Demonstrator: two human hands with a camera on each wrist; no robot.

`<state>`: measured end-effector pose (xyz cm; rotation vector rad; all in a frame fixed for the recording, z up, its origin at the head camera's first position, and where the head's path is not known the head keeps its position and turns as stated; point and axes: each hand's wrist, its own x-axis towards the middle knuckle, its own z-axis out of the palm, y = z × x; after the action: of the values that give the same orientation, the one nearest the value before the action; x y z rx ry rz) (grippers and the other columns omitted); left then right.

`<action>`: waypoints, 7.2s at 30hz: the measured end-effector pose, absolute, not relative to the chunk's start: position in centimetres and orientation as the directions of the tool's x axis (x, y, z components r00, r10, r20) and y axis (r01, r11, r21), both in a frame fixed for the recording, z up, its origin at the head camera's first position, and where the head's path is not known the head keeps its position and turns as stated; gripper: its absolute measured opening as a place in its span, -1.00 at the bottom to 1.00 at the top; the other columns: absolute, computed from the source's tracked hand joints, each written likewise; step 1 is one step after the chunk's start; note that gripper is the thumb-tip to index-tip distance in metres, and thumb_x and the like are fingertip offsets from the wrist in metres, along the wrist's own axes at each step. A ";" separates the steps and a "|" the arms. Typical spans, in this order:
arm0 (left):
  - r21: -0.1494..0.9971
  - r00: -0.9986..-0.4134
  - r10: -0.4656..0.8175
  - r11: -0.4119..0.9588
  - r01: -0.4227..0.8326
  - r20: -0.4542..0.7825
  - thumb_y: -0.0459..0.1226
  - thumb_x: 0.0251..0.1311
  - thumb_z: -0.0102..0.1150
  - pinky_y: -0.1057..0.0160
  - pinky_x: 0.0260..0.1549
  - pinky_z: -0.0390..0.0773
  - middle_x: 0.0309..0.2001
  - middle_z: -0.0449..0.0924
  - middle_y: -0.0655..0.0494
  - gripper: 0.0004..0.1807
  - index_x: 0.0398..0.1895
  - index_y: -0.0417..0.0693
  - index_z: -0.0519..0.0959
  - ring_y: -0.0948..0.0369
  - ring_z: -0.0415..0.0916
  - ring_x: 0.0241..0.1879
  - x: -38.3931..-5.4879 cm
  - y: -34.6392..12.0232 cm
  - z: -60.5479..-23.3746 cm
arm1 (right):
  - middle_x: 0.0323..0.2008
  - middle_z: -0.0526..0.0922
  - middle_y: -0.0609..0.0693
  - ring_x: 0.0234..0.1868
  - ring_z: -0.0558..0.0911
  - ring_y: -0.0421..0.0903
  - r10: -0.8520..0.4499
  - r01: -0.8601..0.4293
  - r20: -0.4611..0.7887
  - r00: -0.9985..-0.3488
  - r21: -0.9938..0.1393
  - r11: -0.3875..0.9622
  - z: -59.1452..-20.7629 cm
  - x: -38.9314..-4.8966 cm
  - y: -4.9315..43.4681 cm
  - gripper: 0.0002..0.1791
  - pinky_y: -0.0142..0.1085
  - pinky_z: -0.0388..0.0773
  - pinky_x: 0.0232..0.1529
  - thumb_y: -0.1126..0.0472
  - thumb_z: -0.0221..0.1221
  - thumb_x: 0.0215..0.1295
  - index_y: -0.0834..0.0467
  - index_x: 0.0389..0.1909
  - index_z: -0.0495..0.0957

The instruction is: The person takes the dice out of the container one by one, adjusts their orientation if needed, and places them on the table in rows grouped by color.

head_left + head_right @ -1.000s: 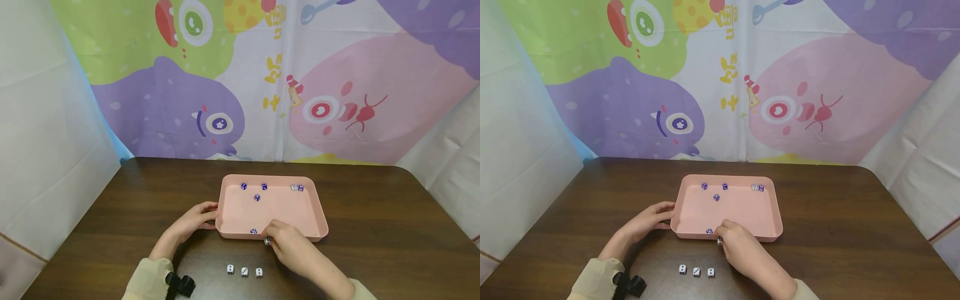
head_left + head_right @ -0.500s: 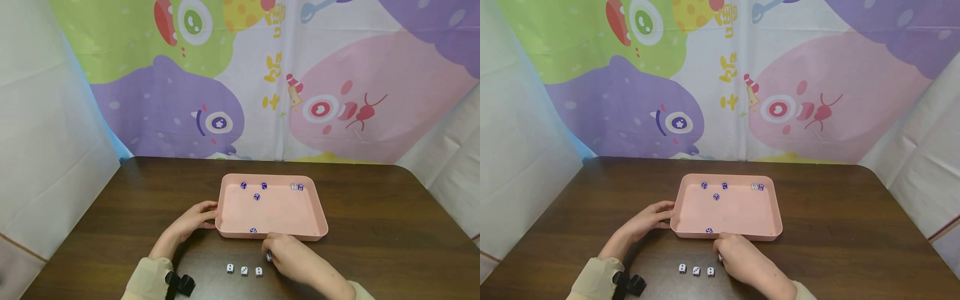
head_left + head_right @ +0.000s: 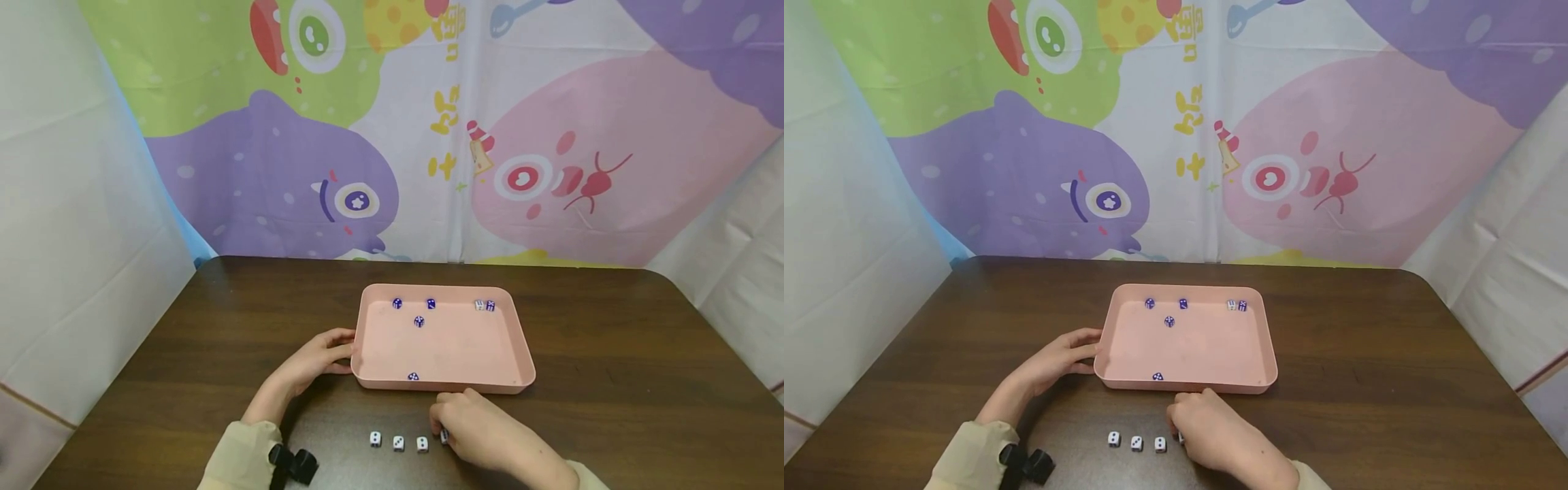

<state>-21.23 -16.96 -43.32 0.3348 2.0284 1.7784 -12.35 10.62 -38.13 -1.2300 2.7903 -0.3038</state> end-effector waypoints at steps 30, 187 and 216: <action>0.983 -0.887 0.436 0.158 -0.093 -0.154 -0.28 0.28 -0.06 0.08 -0.07 0.54 0.14 0.26 -0.35 -0.47 0.21 -0.46 0.17 0.10 0.44 -0.03 -21.2 -16.9 -43.0 | -0.53 0.48 -0.23 -0.48 0.45 -0.32 -0.754 -0.741 0.050 -0.655 -0.233 0.629 -37.7 -12.7 11.2 -0.81 -0.42 0.44 -0.40 0.40 0.21 -0.14 0.03 -0.55 0.53; 0.986 -0.892 0.429 0.139 -0.095 -0.146 -0.31 0.27 -0.04 0.10 -0.08 0.55 0.12 0.26 -0.35 -0.48 0.19 -0.48 0.17 0.13 0.46 -0.07 -21.3 -17.1 -43.6 | -0.40 0.50 -0.23 -0.37 0.52 -0.24 -0.388 -0.497 0.320 -0.865 -0.429 0.754 -38.6 -17.4 16.6 -0.81 -0.37 0.46 -0.37 0.41 0.22 -0.09 0.06 -0.44 0.55; 0.986 -0.889 0.433 0.140 -0.094 -0.147 -0.32 0.28 -0.06 0.10 -0.07 0.55 0.13 0.25 -0.37 -0.48 0.20 -0.49 0.15 0.10 0.43 -0.03 -21.3 -17.1 -43.4 | -0.53 0.37 -0.25 -0.47 0.40 -0.31 -0.669 -0.643 0.130 -0.732 -0.454 0.616 -37.3 -14.9 15.6 -0.74 -0.51 0.40 -0.45 0.40 0.25 -0.12 0.01 -0.53 0.41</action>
<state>-21.31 -17.09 -43.39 0.3252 2.0268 1.7998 -14.88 15.55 -37.29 -1.1282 2.7767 -0.7483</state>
